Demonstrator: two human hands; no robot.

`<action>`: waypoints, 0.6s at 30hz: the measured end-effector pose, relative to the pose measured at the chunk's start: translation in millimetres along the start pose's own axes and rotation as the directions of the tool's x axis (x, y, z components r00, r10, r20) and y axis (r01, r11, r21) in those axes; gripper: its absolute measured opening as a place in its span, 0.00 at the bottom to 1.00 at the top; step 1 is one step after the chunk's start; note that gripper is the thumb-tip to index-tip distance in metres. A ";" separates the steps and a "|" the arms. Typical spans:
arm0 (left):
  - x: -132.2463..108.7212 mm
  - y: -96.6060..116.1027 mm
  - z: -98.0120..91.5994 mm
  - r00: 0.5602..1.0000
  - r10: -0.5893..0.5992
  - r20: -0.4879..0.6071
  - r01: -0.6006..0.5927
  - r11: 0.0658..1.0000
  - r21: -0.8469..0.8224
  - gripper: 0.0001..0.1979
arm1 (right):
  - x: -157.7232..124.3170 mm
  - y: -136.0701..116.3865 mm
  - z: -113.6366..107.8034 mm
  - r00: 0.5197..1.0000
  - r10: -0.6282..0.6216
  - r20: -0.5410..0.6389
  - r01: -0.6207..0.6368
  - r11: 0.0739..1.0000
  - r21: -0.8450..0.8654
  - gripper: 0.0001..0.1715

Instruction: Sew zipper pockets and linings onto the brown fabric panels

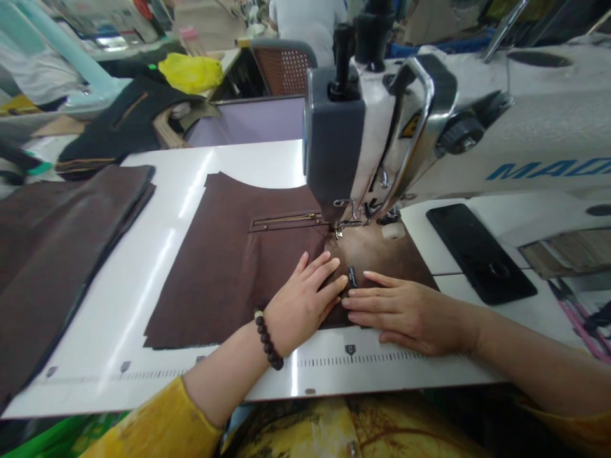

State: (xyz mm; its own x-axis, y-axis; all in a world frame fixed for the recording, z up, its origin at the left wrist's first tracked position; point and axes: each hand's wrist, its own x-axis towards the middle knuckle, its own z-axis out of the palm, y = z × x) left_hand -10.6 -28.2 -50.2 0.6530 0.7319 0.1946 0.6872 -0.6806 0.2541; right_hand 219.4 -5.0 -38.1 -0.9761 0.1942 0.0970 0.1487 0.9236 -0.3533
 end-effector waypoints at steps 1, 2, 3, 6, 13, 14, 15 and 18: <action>0.2 0.3 -0.3 1.000 -0.002 -0.001 0.002 1.000 0.000 0.13 | -0.7 0.0 -0.1 0.998 0.027 -0.053 -0.029 0.999 -0.037 0.22; 0.3 0.6 -0.4 1.000 -0.003 -0.002 0.003 1.000 0.000 0.13 | -1.3 0.5 0.5 0.992 0.074 -0.106 -0.082 0.994 -0.072 0.22; 0.4 0.8 -0.5 1.000 -0.003 -0.002 0.003 1.000 -0.001 0.13 | -1.5 1.1 1.8 0.980 0.132 -0.151 -0.148 0.984 -0.103 0.22; 0.8 0.9 -0.1 1.000 -0.004 -0.005 0.004 1.000 0.001 0.13 | -0.5 2.7 8.6 0.947 0.266 -0.181 -0.296 0.941 -0.167 0.23; 0.3 0.3 0.6 1.000 -0.004 -0.008 0.004 1.000 0.005 0.13 | 4.2 -2.8 15.6 0.935 0.305 -0.184 -0.344 0.907 -0.243 0.22; 0.1 0.1 0.7 1.000 -0.001 -0.012 0.001 1.000 0.007 0.13 | 4.4 -3.4 15.4 0.934 0.303 -0.188 -0.343 0.907 -0.243 0.22; -0.1 0.0 0.9 1.000 0.002 -0.019 -0.001 1.000 0.009 0.13 | 4.5 -3.7 15.4 0.935 0.300 -0.192 -0.341 0.909 -0.240 0.22; -0.5 -0.7 1.9 0.999 0.002 -0.035 -0.002 1.000 0.012 0.13 | 5.1 -4.4 15.8 0.935 0.290 -0.206 -0.335 0.913 -0.232 0.23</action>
State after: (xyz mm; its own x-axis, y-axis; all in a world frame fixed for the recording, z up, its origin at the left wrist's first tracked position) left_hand -10.8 -28.2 -52.2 0.6429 0.7312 0.2281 0.6899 -0.6822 0.2422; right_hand 211.3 -13.3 -50.7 -0.8366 0.5176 0.1795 0.4991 0.8552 -0.1397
